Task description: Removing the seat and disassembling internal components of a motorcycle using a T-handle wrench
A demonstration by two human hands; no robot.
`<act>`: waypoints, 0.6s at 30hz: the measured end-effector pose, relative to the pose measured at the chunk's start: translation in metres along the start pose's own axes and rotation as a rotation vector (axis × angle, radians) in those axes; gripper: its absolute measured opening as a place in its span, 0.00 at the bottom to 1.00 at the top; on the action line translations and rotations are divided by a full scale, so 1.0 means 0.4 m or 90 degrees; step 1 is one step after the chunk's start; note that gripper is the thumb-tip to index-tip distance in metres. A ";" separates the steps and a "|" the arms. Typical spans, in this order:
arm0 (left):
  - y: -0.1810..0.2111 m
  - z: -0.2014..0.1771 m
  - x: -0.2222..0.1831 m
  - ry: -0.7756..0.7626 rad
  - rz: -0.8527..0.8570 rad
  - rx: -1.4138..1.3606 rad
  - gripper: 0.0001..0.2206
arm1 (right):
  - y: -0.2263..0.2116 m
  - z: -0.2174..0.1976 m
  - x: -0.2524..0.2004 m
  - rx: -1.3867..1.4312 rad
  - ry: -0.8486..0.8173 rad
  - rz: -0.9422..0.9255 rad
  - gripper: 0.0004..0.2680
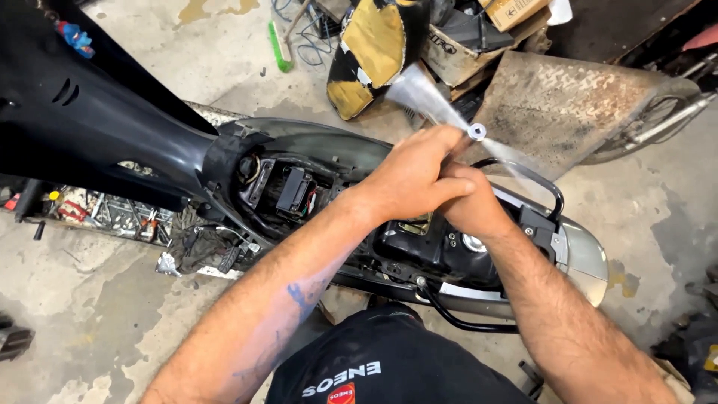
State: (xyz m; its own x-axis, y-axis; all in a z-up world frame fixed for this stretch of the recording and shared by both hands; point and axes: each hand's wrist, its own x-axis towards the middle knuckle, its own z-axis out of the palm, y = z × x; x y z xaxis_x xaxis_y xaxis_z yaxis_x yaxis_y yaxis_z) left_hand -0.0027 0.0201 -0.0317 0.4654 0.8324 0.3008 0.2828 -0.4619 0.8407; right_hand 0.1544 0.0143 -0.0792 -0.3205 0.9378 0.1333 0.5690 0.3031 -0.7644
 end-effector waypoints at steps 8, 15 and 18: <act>0.035 -0.079 -0.025 -0.153 0.038 -0.114 0.18 | 0.012 0.028 -0.032 -0.024 0.056 0.069 0.05; -0.046 -0.067 0.006 -0.112 0.044 0.121 0.12 | 0.021 0.058 -0.049 -0.044 0.118 0.134 0.06; -0.036 -0.071 0.011 -0.014 0.015 0.094 0.14 | 0.027 0.062 -0.069 -0.014 0.135 0.138 0.06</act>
State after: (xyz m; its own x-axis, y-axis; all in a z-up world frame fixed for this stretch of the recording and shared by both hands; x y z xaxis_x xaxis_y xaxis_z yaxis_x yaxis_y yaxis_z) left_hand -0.0287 0.0393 -0.0298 0.4917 0.8143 0.3085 0.3904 -0.5228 0.7578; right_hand 0.1507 -0.0123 -0.1069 -0.0254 0.9947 0.0995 0.6244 0.0935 -0.7755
